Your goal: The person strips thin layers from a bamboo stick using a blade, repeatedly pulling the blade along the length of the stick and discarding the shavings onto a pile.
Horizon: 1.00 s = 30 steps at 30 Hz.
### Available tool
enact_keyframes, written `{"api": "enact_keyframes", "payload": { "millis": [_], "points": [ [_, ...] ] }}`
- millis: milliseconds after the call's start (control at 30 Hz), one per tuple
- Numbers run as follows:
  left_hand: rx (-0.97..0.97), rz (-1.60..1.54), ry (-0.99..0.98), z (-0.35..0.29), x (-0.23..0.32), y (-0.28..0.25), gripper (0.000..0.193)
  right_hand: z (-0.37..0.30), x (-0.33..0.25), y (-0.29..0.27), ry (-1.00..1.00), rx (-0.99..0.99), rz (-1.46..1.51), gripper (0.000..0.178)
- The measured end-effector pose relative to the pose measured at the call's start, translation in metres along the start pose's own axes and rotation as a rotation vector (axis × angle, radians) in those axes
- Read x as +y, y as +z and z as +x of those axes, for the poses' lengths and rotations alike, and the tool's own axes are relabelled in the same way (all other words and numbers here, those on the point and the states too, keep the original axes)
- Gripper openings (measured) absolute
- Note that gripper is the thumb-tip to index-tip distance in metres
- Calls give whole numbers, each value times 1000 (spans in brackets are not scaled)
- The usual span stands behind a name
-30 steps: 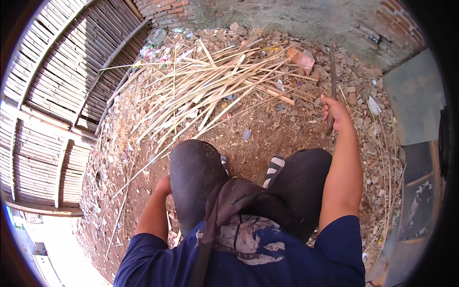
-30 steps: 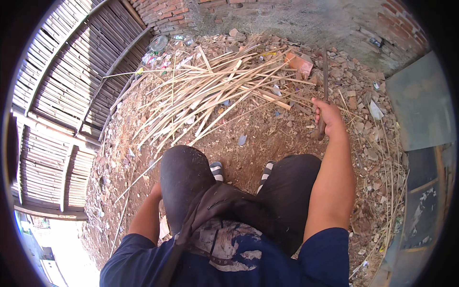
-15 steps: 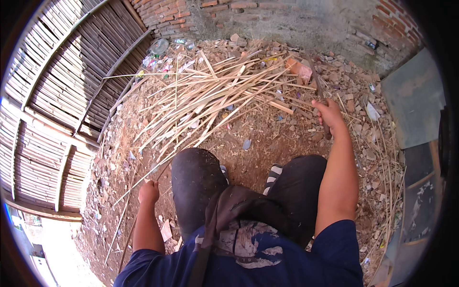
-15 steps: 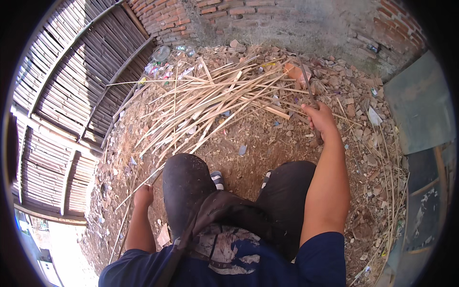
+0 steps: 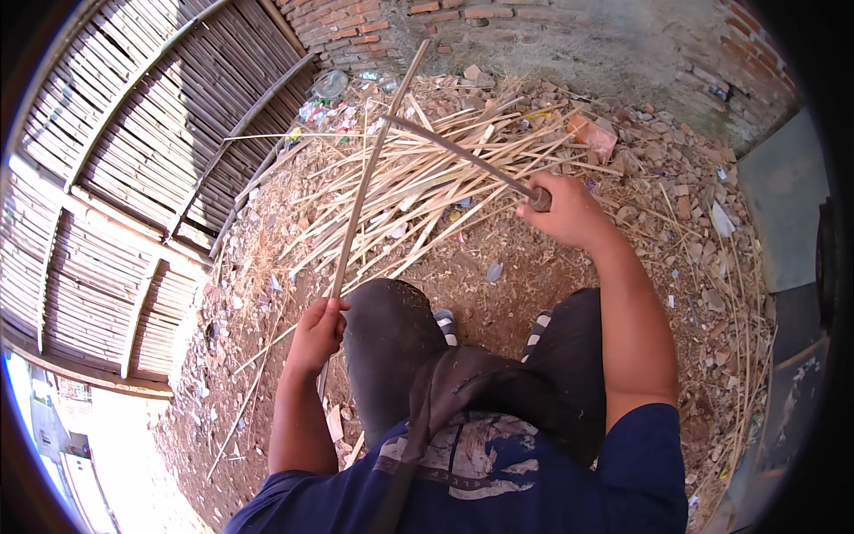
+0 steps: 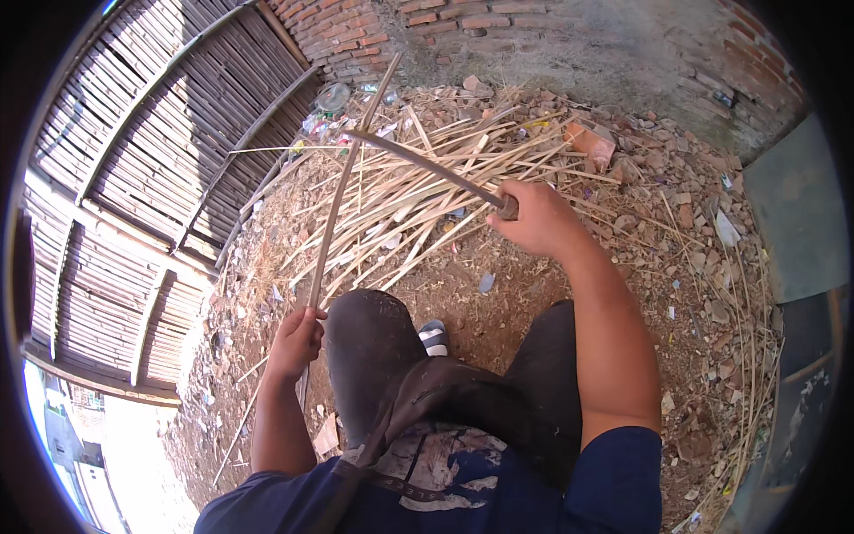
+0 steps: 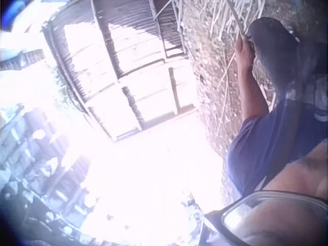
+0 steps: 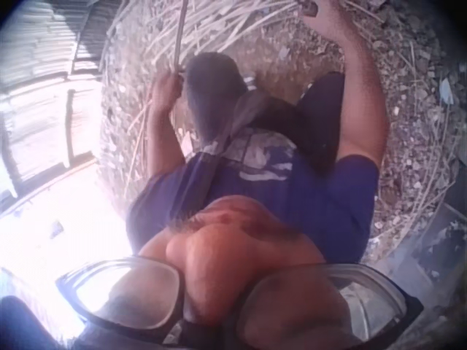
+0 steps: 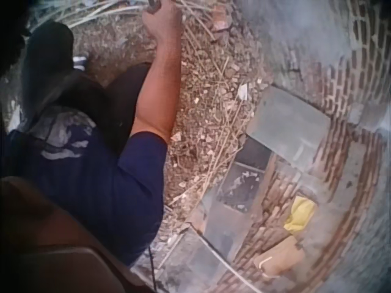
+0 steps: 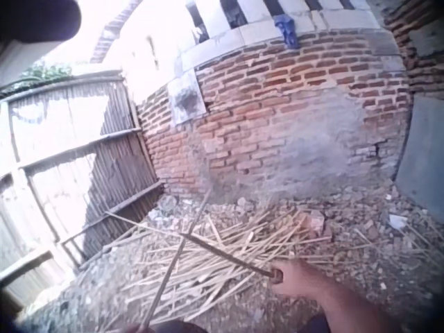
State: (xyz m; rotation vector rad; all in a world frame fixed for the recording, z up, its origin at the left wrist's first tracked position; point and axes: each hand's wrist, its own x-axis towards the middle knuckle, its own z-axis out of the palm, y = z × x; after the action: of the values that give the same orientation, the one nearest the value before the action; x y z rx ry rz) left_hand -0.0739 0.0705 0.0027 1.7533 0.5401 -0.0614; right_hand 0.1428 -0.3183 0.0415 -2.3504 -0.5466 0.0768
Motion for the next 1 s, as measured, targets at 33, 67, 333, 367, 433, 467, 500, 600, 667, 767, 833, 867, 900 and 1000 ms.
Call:
{"api": "enact_keyframes", "payload": {
  "millis": [33,67,333,367,433,467,500,600,667,767,833,867,900,1000],
  "points": [
    [-72,-29,11,3,7,11,30,-1,-10,8,-63,-51,-20,35],
    [-112,-69,12,6,12,21,30,-2,-17,17,-123,-85,-34,33],
    [-400,-126,-3,14,27,73,30,-9,-15,66,-448,-117,-171,22],
    [-395,-123,-28,11,28,75,30,-8,-15,62,-415,-116,-181,22],
    [-424,-171,-85,5,32,77,28,-3,-9,57,-360,-120,-156,23],
    [-439,-206,-125,3,34,78,28,1,-2,53,-338,-123,-123,23],
    [-451,-244,-165,2,35,77,28,4,2,50,-321,-128,-90,23],
    [-528,-325,-199,4,35,78,27,-1,-7,49,-340,-139,-113,22],
    [-621,-399,-251,6,31,82,27,-4,-19,55,-394,-154,-169,22],
    [-683,-432,-273,4,32,94,27,-4,-19,66,-443,-136,-179,22],
    [-718,-433,-293,3,30,96,27,9,-3,61,-314,-126,-30,22],
    [-741,-435,-310,4,28,93,27,13,1,53,-178,-100,70,23],
    [-762,-439,-323,4,26,92,27,16,6,48,-146,-89,57,24],
    [-717,-410,-339,-2,23,97,27,16,13,48,-127,-65,27,24]
  ]
}}
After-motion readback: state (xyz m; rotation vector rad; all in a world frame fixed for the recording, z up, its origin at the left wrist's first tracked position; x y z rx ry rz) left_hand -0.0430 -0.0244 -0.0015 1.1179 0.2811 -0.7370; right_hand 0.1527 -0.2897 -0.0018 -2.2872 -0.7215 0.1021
